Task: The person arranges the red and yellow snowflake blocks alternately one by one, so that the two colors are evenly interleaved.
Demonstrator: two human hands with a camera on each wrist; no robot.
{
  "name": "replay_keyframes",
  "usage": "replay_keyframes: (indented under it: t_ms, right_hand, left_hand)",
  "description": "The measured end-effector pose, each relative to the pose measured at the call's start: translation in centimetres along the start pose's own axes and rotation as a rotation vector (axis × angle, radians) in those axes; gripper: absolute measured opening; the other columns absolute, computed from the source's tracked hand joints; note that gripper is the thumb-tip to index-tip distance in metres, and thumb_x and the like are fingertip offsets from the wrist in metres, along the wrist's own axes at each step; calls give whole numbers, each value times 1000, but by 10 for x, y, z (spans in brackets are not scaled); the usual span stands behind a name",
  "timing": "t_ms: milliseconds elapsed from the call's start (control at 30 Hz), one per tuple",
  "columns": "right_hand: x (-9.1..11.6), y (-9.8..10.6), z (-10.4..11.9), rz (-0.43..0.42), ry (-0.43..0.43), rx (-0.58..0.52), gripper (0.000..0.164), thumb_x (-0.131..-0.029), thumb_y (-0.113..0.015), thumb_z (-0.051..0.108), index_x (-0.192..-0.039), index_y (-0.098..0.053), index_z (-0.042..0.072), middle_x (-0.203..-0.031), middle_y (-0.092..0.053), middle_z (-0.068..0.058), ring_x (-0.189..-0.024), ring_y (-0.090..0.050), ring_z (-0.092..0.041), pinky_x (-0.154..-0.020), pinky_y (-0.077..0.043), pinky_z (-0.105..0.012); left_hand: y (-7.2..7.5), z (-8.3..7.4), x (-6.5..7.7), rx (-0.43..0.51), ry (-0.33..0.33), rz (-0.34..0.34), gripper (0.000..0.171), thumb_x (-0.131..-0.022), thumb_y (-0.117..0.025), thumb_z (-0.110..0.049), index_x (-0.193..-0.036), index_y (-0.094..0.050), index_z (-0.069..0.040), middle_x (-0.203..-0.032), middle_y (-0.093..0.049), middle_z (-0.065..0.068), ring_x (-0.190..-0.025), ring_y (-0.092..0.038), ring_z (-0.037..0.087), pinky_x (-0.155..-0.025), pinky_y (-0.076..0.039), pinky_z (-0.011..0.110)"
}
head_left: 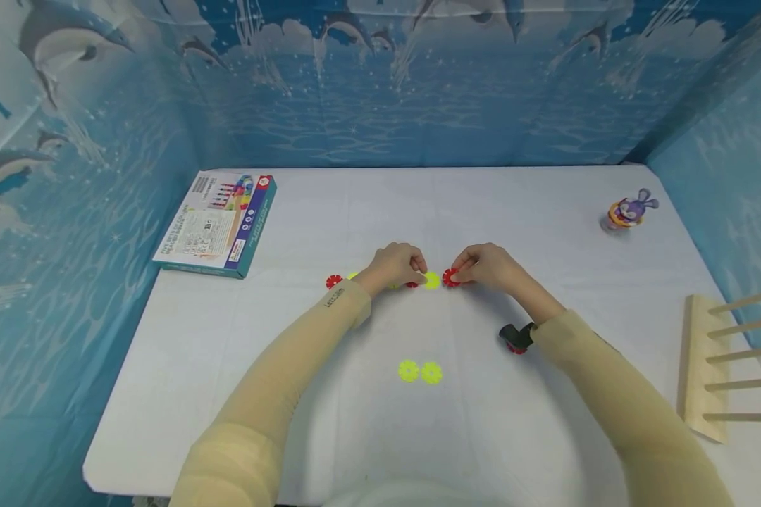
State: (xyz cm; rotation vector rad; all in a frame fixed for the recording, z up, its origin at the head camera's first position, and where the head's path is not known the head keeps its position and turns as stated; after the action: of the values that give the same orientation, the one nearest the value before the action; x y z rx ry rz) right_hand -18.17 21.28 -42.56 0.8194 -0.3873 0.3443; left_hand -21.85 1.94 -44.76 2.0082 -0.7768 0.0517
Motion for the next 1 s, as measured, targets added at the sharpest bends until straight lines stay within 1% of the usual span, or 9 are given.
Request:
replay_keyframes:
  t_ms: [100,200,400,667,1000]
  right_hand:
    - [-5,0,-2,22,-25,-7,27,-89,-73,23,-106,-66,3,-90,-67,-6,-81,-62,-17,-76,-48,-28]
    - [-8,0,-4,35,-44,12,27,-90,-72,23,-106,-65,2,-88,-68,-6,-78,-62,-16,-76,-49,-27]
    - [-12,-1,-3,37,-75,74,27,-90,-71,26,-104,-66,3,-89,-63,-7,-80,-56,-18,-72,-45,-26]
    - [-15,-5,-2,16,-69,108,24,-89,-72,25,-98,-68,4,-79,-63,-3,-74,-54,-15,-67,-42,-26]
    - [-16,-11,2,-13,-67,135,19,-89,-72,22,-91,-66,3,-78,-65,-5,-70,-55,-14,-62,-44,-23]
  left_hand:
    - [-1,0,-1,-6,2,2,16,-86,-77,-28,-96,-71,-18,-89,-67,-6,-93,-60,13,-105,-35,45]
    - [-1,0,-2,-8,-3,4,15,-86,-77,-29,-96,-71,-19,-90,-66,-6,-93,-59,12,-104,-35,45]
    - [-2,0,-3,-15,-9,9,16,-86,-77,-29,-96,-71,-19,-92,-66,-6,-94,-58,12,-103,-36,45]
    - [-3,1,-3,-29,-8,11,16,-86,-77,-30,-95,-70,-19,-91,-65,-7,-92,-58,12,-102,-36,44]
    - [-3,2,-5,-15,-8,28,16,-86,-76,-28,-96,-69,-18,-92,-64,-5,-91,-57,13,-103,-35,46]
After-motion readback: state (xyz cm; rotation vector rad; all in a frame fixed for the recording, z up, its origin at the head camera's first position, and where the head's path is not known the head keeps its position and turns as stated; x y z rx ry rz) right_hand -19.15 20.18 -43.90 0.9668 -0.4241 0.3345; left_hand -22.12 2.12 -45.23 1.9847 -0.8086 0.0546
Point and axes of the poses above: each hand's wrist, its own x-axis away from the middle knuckle, its own y-axis out of the back of the hand, z = x × y, the point moved 2 cm from there along -x, towards the middle knuckle
